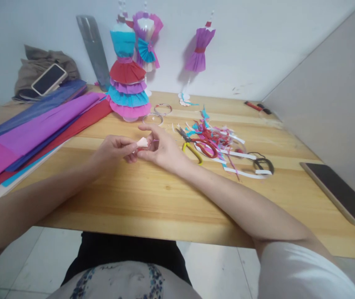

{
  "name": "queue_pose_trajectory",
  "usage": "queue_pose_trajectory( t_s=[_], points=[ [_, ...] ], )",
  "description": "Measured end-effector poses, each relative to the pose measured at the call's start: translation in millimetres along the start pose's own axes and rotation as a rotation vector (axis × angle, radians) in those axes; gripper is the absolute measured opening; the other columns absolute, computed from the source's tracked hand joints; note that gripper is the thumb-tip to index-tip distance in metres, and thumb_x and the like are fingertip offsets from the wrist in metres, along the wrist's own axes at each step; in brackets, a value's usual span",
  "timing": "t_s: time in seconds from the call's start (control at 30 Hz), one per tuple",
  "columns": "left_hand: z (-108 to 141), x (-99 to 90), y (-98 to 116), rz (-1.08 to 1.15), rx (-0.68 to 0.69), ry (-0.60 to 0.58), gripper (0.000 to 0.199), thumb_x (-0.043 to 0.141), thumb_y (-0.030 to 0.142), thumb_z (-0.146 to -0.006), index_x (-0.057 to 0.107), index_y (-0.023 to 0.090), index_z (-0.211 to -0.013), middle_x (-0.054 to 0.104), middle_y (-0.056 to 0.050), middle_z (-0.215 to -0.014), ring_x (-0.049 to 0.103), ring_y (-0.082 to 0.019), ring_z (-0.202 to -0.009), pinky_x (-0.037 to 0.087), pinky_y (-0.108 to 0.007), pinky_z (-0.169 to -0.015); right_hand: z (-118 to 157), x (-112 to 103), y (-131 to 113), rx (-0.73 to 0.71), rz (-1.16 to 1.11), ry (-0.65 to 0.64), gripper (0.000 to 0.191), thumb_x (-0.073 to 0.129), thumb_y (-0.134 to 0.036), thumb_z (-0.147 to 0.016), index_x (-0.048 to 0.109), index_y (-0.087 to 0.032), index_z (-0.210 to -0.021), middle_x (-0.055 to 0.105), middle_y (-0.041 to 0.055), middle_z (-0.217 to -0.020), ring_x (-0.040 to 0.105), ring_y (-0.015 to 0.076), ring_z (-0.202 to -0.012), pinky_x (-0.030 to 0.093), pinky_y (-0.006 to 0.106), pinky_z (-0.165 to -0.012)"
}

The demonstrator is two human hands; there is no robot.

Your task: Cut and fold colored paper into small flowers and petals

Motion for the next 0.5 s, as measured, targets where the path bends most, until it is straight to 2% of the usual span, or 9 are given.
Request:
queue_pose_trajectory(
  t_s=[0.07, 0.2, 0.5],
  points=[
    [0, 1.9, -1, -0.014, -0.005, -0.026, 0.022, 0.056, 0.015, -0.084, 0.069, 0.012, -0.066, 0.063, 0.001, -0.053, 0.059, -0.008, -0.05, 0.046, -0.017, -0.052, 1, 1, -7, -0.044, 0.119, -0.047, 0.051, 0.079, -0.03, -0.068, 0.062, -0.02, -0.116, 0.057, -0.0029, -0.076, 0.053, 0.0127, -0.064, 0.042, 0.028, -0.06],
    [-1, 4.5, -4, -0.007, -0.023, -0.066, 0.023, 0.057, 0.014, -0.082, 0.066, 0.012, -0.061, 0.063, 0.0, -0.054, 0.058, -0.007, -0.05, 0.046, -0.017, -0.051, 1, 3, -12, -0.091, 0.285, -0.105, 0.023, 0.072, -0.03, -0.077, 0.07, -0.017, -0.096, 0.063, 0.0009, -0.074, 0.052, 0.0135, -0.064, 0.039, 0.028, -0.059],
    [-5, 9.8, -13, 0.115, -0.067, -0.184, 0.022, 0.069, 0.028, -0.078, 0.067, 0.013, -0.062, 0.063, -0.002, -0.056, 0.057, -0.008, -0.05, 0.045, -0.019, -0.05, 1, -3, -11, -0.057, 0.285, -0.069, 0.016, 0.072, -0.033, -0.078, 0.074, -0.018, -0.083, 0.064, 0.0022, -0.069, 0.052, 0.0148, -0.064, 0.038, 0.027, -0.058]
  ],
)
Point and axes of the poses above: each hand's wrist, its own z-axis away from the middle knuckle, its own x-axis out of the palm, y = z × x, the point moved 10 cm from there along -z, towards the middle knuckle
